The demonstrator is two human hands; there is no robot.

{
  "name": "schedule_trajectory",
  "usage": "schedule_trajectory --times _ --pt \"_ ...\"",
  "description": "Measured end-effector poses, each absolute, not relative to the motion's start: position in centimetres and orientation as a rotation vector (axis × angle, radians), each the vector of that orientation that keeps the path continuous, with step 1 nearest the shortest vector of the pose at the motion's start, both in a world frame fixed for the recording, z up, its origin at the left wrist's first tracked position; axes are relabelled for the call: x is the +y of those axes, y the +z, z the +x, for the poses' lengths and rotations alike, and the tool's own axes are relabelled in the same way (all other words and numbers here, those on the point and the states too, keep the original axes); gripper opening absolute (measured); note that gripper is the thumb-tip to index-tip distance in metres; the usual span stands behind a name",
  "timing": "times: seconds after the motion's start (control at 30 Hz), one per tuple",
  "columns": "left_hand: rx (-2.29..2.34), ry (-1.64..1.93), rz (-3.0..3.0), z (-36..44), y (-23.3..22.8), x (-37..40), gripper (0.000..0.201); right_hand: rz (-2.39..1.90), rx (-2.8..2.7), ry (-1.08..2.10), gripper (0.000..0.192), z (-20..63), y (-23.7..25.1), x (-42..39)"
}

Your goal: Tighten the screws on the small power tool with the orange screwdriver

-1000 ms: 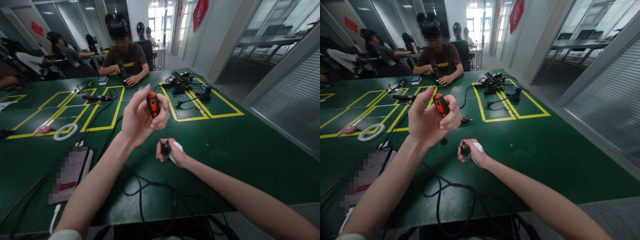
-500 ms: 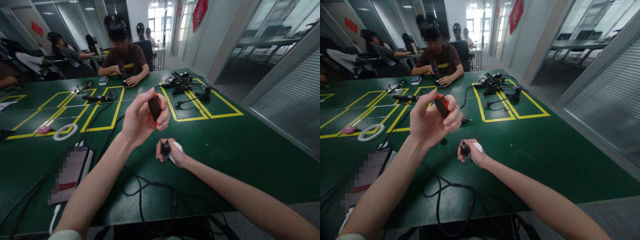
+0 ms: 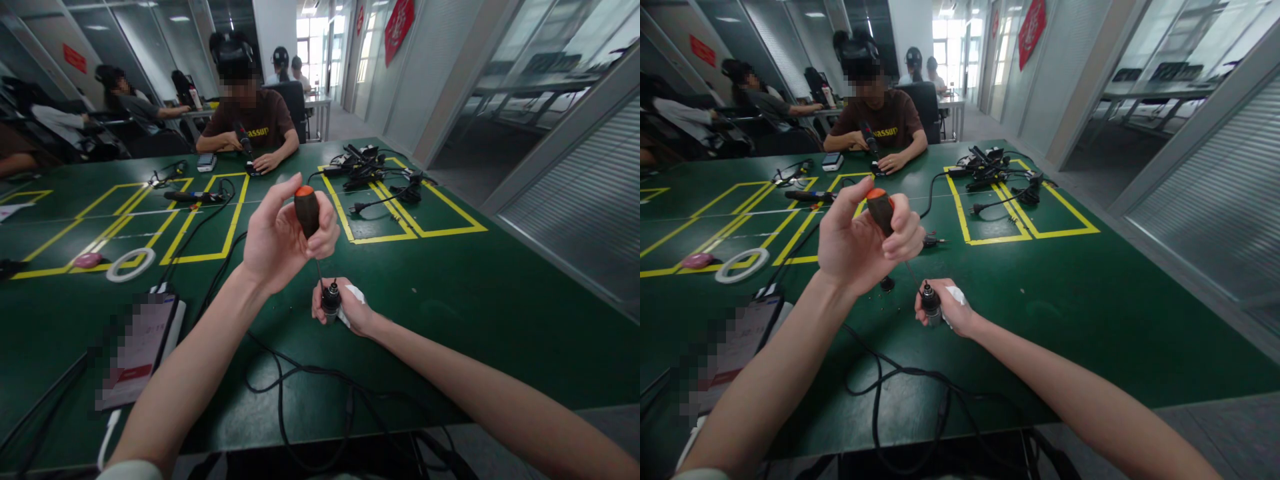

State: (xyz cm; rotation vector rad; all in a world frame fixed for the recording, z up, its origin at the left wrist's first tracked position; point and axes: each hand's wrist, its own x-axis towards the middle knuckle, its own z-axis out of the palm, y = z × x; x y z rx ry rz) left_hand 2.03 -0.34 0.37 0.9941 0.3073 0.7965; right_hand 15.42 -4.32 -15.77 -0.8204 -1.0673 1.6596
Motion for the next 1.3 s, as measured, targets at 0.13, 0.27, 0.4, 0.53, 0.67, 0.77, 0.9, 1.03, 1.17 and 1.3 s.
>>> schedule_trajectory --times 0.13,0.27,0.4,0.53,0.67,0.77,0.9,1.03,1.17,1.3 --pt "0.317 0.801 1.033 2.17 0.33 -0.41 0.061 -0.818 -1.08 1.644 0.045 15.41 -15.76 -4.31" --pt "0.313 0.816 1.016 2.18 0.31 -0.44 0.06 -0.821 -1.081 1.64 0.045 15.38 -15.66 -4.36" --pt "0.292 0.805 1.0 2.07 0.29 -0.4 0.062 -0.829 -1.064 1.651 0.045 15.33 -15.68 -4.32" --pt "0.279 0.809 1.001 2.03 0.24 -0.39 0.061 -0.813 -1.067 1.657 0.046 15.32 -15.88 -4.2" --pt "0.263 0.821 1.015 2.1 0.29 -0.44 0.061 -0.836 -1.064 1.657 0.048 15.35 -16.01 -4.18" --pt "0.274 0.831 0.997 2.16 0.36 -0.47 0.06 -0.842 -1.068 1.649 0.049 15.38 -16.03 -4.2" --pt "0.299 0.83 0.988 2.17 0.44 -0.5 0.058 -0.823 -1.083 1.652 0.048 15.42 -15.95 -4.22" --pt "0.293 0.838 1.0 2.13 0.41 -0.54 0.056 -0.832 -1.078 1.648 0.047 15.42 -15.86 -4.21" --pt "0.303 0.836 0.986 2.1 0.38 -0.55 0.055 -0.841 -1.073 1.649 0.048 15.37 -15.83 -4.19" --pt "0.282 0.821 0.991 2.08 0.42 -0.46 0.059 -0.849 -1.076 1.647 0.049 15.32 -15.78 -4.21"
